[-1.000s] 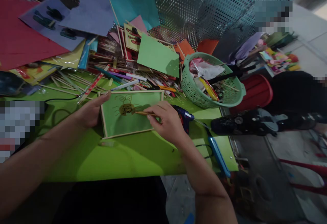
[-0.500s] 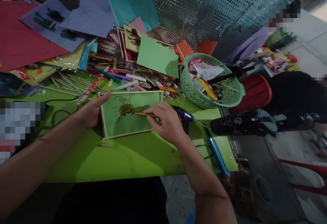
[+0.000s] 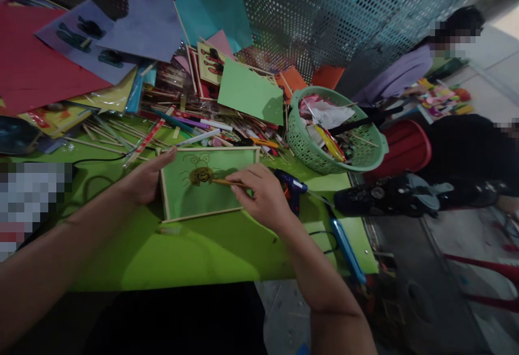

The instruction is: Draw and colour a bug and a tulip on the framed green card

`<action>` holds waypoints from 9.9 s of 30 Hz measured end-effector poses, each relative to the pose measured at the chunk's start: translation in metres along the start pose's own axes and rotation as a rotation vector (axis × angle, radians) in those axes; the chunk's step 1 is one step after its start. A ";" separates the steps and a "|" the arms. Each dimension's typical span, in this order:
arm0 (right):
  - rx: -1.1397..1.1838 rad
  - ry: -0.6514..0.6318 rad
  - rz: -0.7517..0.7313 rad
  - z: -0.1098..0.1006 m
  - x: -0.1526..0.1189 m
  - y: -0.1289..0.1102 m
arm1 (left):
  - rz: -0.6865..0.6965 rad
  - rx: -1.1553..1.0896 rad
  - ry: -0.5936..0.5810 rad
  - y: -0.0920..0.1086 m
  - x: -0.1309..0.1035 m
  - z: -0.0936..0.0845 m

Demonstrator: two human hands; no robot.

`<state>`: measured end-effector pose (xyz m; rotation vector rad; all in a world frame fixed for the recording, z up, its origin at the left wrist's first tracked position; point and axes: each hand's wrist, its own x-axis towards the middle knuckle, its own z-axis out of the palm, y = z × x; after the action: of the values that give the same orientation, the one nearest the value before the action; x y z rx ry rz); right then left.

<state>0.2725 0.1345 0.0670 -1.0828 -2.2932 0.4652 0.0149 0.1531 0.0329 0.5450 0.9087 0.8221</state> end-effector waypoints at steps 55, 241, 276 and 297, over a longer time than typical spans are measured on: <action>-0.027 0.051 0.001 0.001 0.000 0.003 | -0.019 0.008 0.007 0.001 -0.001 0.003; -0.007 0.155 -0.007 0.026 0.004 -0.008 | -0.001 -0.017 -0.034 -0.001 -0.001 -0.002; -0.011 0.128 -0.021 0.024 0.005 -0.006 | 0.040 0.008 0.034 0.000 0.000 -0.001; 0.001 0.164 -0.022 0.023 0.005 -0.003 | 0.036 0.012 0.026 0.001 -0.001 0.000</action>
<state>0.2539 0.1345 0.0520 -1.0535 -2.1588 0.3552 0.0142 0.1528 0.0335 0.5635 0.9306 0.8583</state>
